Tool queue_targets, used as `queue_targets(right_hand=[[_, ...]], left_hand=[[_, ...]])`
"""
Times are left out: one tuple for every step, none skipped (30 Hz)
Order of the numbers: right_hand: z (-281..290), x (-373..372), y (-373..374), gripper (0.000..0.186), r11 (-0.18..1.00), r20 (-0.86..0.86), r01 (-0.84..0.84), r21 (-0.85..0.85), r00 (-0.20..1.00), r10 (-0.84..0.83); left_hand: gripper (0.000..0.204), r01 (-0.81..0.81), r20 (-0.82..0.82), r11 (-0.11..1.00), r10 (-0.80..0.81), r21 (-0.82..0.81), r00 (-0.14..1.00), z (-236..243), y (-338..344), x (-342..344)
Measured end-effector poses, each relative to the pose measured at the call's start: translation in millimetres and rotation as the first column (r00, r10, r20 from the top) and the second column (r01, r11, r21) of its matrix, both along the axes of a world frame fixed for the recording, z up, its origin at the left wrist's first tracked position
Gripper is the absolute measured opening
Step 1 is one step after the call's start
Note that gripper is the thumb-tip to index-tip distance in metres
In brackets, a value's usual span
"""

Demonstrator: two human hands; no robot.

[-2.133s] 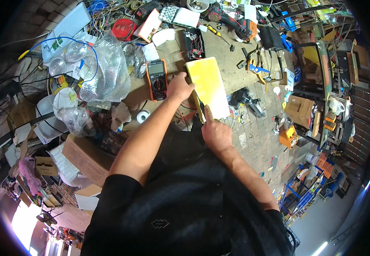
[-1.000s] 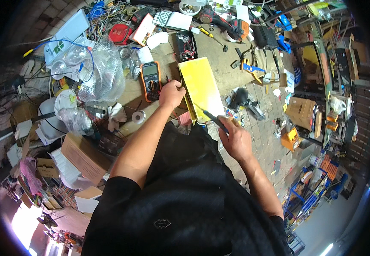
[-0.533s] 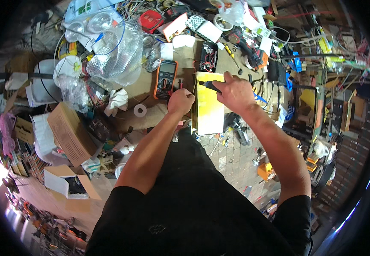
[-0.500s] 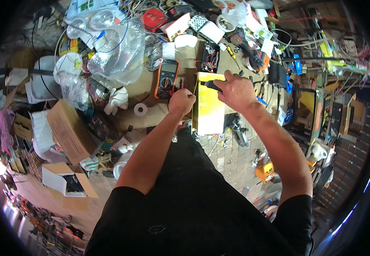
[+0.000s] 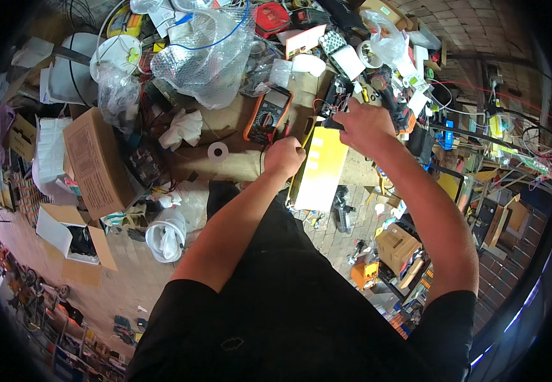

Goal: The person moves through a cluttered workshop, picks up a multimeter, and then opens a yellow box containing a battery pack. They use a utility knife to cut tape and pry open the pack, then use pliers to remove components. The person continues to manipulate the battery pack and tools on the workbench.

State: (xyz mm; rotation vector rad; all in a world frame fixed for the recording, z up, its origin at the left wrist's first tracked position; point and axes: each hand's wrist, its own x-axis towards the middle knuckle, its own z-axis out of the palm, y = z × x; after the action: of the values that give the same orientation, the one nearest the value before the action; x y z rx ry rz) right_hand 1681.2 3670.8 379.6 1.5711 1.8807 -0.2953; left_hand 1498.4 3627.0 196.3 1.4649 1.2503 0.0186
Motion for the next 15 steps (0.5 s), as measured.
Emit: queue_targets(right_hand=[[1.0, 1.2, 6.1, 0.028, 1.0, -0.023, -0.021, 0.023, 1.0, 0.022], [1.5, 2.8, 11.7, 0.022, 0.998, -0.045, -0.041, 0.046, 0.998, 0.043], [2.4, 4.4, 18.1, 0.017, 0.996, -0.067, -0.059, 0.069, 0.996, 0.064], [4.8, 4.3, 27.5, 0.026, 0.999, -0.049, -0.038, -0.022, 0.998, 0.037], [0.6, 6.3, 34.3, 0.026, 0.998, -0.01, -0.061, -0.006, 0.998, 0.061], [-4.2, 8.9, 41.0, 0.027, 0.996, 0.03, -0.083, 0.01, 0.996, 0.083], [-8.8, 9.9, 48.4, 0.027, 0.994, 0.069, -0.11, 0.025, 0.992, 0.108], [1.5, 7.1, 59.7, 0.028, 0.999, 0.129, -0.012, 0.033, 0.992, 0.008], [12.8, 10.2, 63.6, 0.028, 0.998, 0.025, 0.003, 0.065, 1.0, -0.005], [24.1, 17.5, 65.5, 0.028, 0.995, -0.082, 0.024, 0.099, 0.997, -0.016], [31.7, 22.0, 68.2, 0.028, 0.991, -0.186, 0.043, 0.128, 0.982, -0.018], [37.0, 21.8, 67.1, 0.034, 0.982, -0.281, 0.148, 0.115, 0.953, -0.111], [38.4, 23.6, 60.6, 0.034, 0.957, -0.375, 0.239, 0.162, 0.912, -0.164], [36.6, 26.3, 52.7, 0.035, 0.924, -0.469, 0.326, 0.201, 0.86, -0.201], [32.7, 30.6, 42.6, 0.036, 0.881, -0.559, 0.413, 0.229, 0.797, -0.228]], left_hand=[[0.028, -0.005, -0.003, 1.0, 0.005, -0.001, 1.0, 0.3, -0.1, 0.4], [0.027, -0.009, -0.005, 1.0, 0.009, -0.003, 1.0, 0.5, -0.1, 0.6], [0.027, -0.012, -0.008, 1.0, 0.012, -0.004, 1.0, 0.7, -0.3, 0.5], [0.026, -0.01, -0.015, 1.0, 0.01, 0.014, 1.0, 0.2, -0.9, 1.0], [0.025, -0.008, -0.023, 0.999, 0.008, 0.032, 1.0, -0.2, -1.6, 1.3], [0.025, -0.004, -0.03, 0.999, 0.005, 0.05, 1.0, -0.6, -2.1, 1.5], [0.024, -0.014, -0.035, 0.999, 0.016, 0.048, 0.999, -1.8, -1.4, 0.4], [0.024, -0.02, -0.039, 0.999, 0.021, 0.046, 0.999, -3.0, -0.8, -1.7], [0.024, -0.023, -0.042, 0.999, 0.025, 0.045, 0.999, -3.8, -0.5, -3.2], [0.023, -0.011, -0.044, 0.999, 0.013, 0.045, 0.999, -2.3, 1.1, -4.1], [0.023, -0.004, -0.046, 0.999, 0.006, 0.041, 0.999, -0.3, 2.1, -4.1], [0.023, 0.005, -0.047, 0.999, -0.003, 0.037, 0.999, 2.0, 2.7, -4.0], [0.023, 0.009, -0.051, 0.999, -0.007, 0.039, 0.999, 2.8, 1.7, -2.2], [0.023, 0.007, -0.055, 0.999, -0.005, 0.041, 0.999, 2.9, 1.4, -1.1], [0.023, 0.006, -0.059, 0.999, -0.003, 0.043, 0.998, 3.1, 0.8, 0.3]])
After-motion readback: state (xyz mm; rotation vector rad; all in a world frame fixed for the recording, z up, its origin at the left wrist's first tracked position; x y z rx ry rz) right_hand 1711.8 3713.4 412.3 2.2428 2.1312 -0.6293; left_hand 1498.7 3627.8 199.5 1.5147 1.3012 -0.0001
